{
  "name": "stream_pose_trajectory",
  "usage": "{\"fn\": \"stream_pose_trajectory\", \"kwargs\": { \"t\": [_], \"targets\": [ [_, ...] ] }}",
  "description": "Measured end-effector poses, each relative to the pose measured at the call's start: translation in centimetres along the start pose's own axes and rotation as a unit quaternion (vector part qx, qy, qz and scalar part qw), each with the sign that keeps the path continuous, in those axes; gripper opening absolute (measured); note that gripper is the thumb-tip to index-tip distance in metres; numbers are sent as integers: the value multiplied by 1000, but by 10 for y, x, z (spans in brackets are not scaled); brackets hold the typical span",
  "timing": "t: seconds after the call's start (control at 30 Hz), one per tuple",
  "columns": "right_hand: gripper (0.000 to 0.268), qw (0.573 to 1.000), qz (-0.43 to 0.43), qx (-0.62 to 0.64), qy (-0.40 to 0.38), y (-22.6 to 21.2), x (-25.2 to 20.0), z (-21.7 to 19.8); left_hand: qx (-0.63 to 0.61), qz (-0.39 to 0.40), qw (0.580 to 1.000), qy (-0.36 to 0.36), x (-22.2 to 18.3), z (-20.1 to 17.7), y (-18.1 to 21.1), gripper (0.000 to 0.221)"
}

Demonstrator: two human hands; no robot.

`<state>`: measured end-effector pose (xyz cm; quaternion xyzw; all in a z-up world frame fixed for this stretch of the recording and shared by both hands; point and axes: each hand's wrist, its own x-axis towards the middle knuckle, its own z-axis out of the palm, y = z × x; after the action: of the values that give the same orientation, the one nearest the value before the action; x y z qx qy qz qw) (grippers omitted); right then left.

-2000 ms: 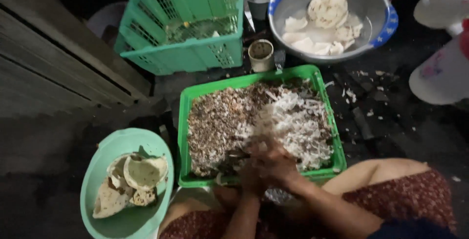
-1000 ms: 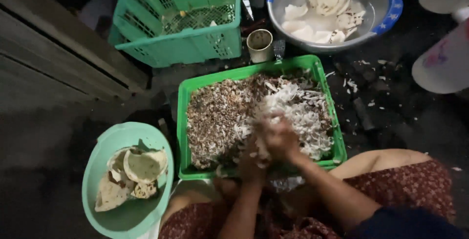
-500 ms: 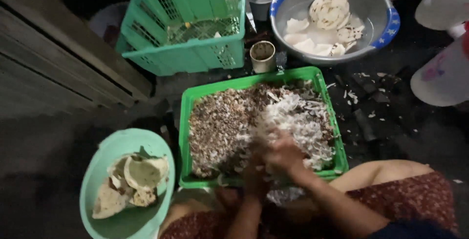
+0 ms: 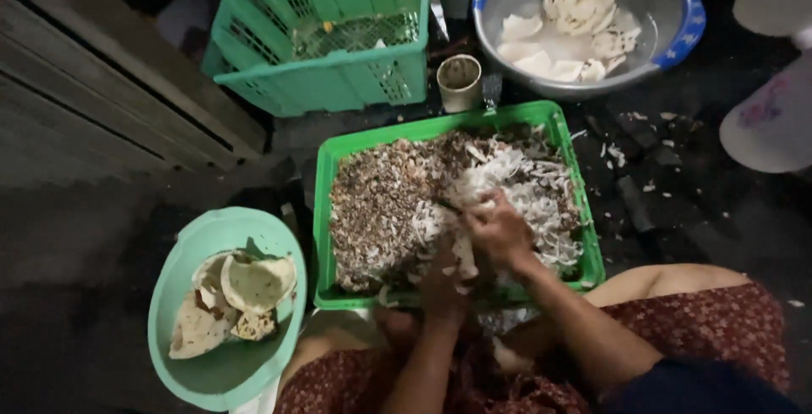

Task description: Person sits on the floor and grates pieces of coconut using a hand grater into a green tray

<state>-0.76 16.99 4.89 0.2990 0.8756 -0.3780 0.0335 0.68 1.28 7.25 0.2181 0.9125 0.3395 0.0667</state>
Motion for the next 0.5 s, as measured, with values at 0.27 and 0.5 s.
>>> {"fn": "stream_pose_trajectory", "kwargs": {
  "t": [0.27,0.5],
  "targets": [
    [80,902,-336,-127,240,40,-19,54,-162,23,986,36,-12,112,-145,42],
    [51,962,-219,58,149,7,-33,29,-255,-220,940,-47,10,59,-67,47]
  ]
}}
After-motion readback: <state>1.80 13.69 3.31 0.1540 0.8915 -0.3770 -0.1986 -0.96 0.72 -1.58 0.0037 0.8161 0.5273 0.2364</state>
